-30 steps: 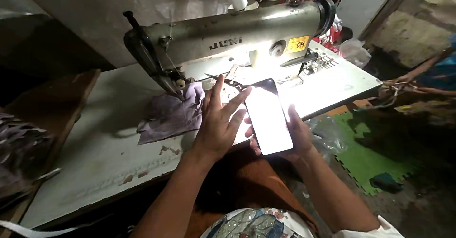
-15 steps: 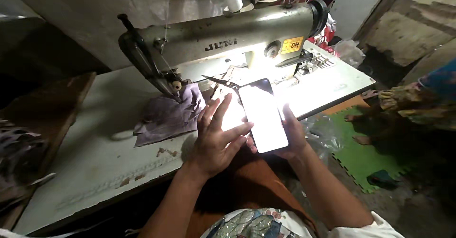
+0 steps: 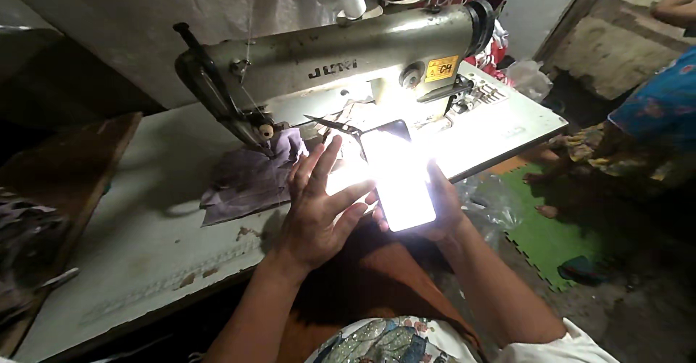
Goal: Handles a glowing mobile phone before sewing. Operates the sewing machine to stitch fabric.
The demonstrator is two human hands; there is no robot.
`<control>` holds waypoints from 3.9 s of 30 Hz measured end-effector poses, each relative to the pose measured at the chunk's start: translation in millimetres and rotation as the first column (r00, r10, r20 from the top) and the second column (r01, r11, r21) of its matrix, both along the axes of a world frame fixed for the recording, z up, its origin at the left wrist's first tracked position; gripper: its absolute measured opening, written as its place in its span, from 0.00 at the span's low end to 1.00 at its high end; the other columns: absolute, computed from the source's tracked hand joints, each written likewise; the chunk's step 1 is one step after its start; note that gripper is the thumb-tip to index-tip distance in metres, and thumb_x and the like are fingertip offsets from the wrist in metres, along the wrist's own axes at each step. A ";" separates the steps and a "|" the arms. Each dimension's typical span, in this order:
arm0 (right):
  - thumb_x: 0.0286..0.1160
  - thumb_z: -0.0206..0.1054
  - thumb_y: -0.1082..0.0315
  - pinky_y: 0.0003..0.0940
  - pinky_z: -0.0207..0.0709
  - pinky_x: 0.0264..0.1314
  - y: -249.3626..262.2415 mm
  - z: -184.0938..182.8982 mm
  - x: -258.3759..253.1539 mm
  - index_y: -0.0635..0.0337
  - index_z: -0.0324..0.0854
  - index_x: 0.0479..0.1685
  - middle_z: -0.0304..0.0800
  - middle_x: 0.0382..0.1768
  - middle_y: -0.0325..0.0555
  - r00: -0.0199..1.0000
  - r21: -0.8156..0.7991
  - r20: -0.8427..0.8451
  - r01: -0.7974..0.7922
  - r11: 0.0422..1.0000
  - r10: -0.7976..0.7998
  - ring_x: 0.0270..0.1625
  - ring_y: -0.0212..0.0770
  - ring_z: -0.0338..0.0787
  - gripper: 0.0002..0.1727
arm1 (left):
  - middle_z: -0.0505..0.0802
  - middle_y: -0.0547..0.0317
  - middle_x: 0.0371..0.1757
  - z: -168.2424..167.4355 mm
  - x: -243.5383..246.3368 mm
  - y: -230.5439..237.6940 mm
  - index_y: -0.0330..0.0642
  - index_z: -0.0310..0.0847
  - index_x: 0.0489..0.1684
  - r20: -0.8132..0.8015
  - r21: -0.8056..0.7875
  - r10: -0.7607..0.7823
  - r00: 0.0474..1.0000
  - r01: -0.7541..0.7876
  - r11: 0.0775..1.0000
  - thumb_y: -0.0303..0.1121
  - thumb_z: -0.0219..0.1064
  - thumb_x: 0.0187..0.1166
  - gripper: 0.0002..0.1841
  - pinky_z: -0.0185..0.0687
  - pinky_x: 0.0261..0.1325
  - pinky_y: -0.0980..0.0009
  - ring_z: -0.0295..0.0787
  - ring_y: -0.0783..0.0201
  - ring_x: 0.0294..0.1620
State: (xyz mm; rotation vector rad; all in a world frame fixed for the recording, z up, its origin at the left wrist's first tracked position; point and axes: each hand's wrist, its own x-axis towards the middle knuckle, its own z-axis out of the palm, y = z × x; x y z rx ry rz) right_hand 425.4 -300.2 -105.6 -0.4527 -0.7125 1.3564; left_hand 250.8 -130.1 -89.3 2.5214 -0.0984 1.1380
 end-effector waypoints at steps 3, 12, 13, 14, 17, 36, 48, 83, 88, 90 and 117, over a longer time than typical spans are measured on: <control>0.69 0.56 0.21 0.49 0.89 0.54 0.2 0.2 -1.0 0.57 0.81 0.67 0.90 0.57 0.63 1.000 -0.005 -0.009 0.006 1.000 -0.006 0.50 0.56 0.94 0.48 | 0.65 0.50 0.93 -1.8 1.8 -1.4 0.71 0.89 0.65 -0.006 0.011 -0.005 1.000 0.005 1.000 0.55 0.56 0.89 0.18 0.38 0.92 0.34 0.45 0.43 0.96; 0.70 0.54 0.20 0.50 0.89 0.54 3.7 1.0 -0.6 0.57 0.78 0.73 0.90 0.57 0.65 1.000 -0.003 0.005 -0.001 1.000 0.001 0.49 0.57 0.94 0.50 | 0.62 0.52 0.94 -1.0 -1.1 5.1 0.71 0.87 0.68 0.012 -0.011 0.027 1.000 -0.027 1.000 0.54 0.57 0.88 0.18 0.44 0.92 0.39 0.47 0.46 0.96; 0.71 0.53 0.20 0.50 0.90 0.54 4.1 1.6 -1.2 0.57 0.77 0.74 0.90 0.57 0.64 1.000 -0.008 0.016 0.006 1.000 -0.006 0.49 0.56 0.94 0.50 | 0.62 0.52 0.94 -0.8 -1.7 5.3 0.71 0.88 0.67 0.011 -0.019 0.029 1.000 -0.029 0.999 0.54 0.57 0.88 0.18 0.44 0.92 0.39 0.47 0.46 0.95; 0.72 0.51 0.21 0.49 0.90 0.54 4.3 2.4 -2.1 0.57 0.77 0.74 0.90 0.57 0.64 0.999 -0.014 0.030 0.010 1.000 -0.010 0.49 0.56 0.94 0.50 | 0.62 0.52 0.94 -0.3 -2.4 5.4 0.71 0.88 0.67 0.010 -0.023 0.031 0.999 -0.031 0.999 0.54 0.57 0.88 0.18 0.46 0.91 0.39 0.47 0.46 0.95; 0.76 0.51 0.23 0.50 0.90 0.55 4.4 3.0 -3.3 0.58 0.77 0.74 0.90 0.57 0.64 1.000 -0.033 0.027 0.012 0.999 -0.011 0.50 0.56 0.94 0.47 | 0.62 0.51 0.94 0.3 -3.4 5.4 0.70 0.88 0.67 0.012 -0.025 0.028 1.000 -0.028 0.999 0.54 0.57 0.88 0.18 0.46 0.91 0.39 0.47 0.46 0.95; 0.80 0.57 0.32 0.48 0.91 0.54 1.2 1.7 -5.1 0.55 0.82 0.69 0.92 0.58 0.61 0.997 0.007 0.018 0.081 0.997 -0.081 0.50 0.53 0.96 0.37 | 0.65 0.52 0.93 -13.9 -8.9 -4.8 0.73 0.88 0.66 -0.007 0.004 -0.045 0.999 0.045 0.999 0.61 0.62 0.83 0.20 0.43 0.93 0.38 0.47 0.47 0.96; 0.74 0.56 0.27 0.51 0.87 0.56 17.8 -4.0 3.3 0.53 0.77 0.76 0.89 0.61 0.64 0.998 0.082 0.051 -0.025 0.996 0.021 0.52 0.57 0.93 0.43 | 0.85 0.58 0.76 5.3 14.9 -10.5 0.43 0.78 0.77 -0.037 -0.673 -0.074 0.997 0.030 0.739 0.37 0.49 0.91 0.21 0.77 0.79 0.59 0.80 0.66 0.76; 0.87 0.52 0.53 0.32 0.88 0.48 37.8 28.4 26.9 0.51 0.81 0.54 0.92 0.39 0.36 0.590 -0.004 0.503 0.733 0.681 -0.632 0.42 0.30 0.92 0.16 | 0.89 0.53 0.60 29.4 70.5 -25.6 0.40 0.78 0.70 0.129 -0.989 -0.103 0.986 0.136 0.059 0.39 0.48 0.96 0.18 0.84 0.65 0.58 0.88 0.62 0.61; 0.87 0.55 0.60 0.24 0.82 0.43 31.8 35.1 34.7 0.50 0.80 0.46 0.85 0.37 0.31 0.332 0.277 0.627 0.750 0.600 -0.704 0.36 0.26 0.85 0.09 | 0.89 0.54 0.62 28.4 68.8 -25.2 0.42 0.77 0.71 0.133 -0.989 -0.098 0.986 0.139 0.056 0.40 0.48 0.96 0.18 0.84 0.65 0.59 0.87 0.63 0.61; 0.85 0.59 0.60 0.25 0.83 0.46 28.8 39.6 34.8 0.54 0.80 0.55 0.84 0.45 0.35 0.134 0.421 0.674 0.739 0.527 -0.726 0.41 0.26 0.85 0.11 | 0.89 0.54 0.62 29.7 68.6 -25.7 0.42 0.77 0.72 0.136 -0.988 -0.095 0.986 0.142 0.058 0.39 0.48 0.96 0.18 0.85 0.65 0.58 0.88 0.63 0.61; 0.81 0.63 0.56 0.57 0.62 0.83 16.3 46.9 27.7 0.49 0.92 0.59 0.72 0.81 0.59 -0.589 0.769 0.636 0.422 0.481 -0.499 0.84 0.62 0.67 0.17 | 0.87 0.52 0.66 27.6 72.0 -26.0 0.41 0.74 0.75 0.124 -0.989 -0.076 0.989 0.129 0.067 0.40 0.48 0.96 0.20 0.83 0.67 0.57 0.86 0.62 0.64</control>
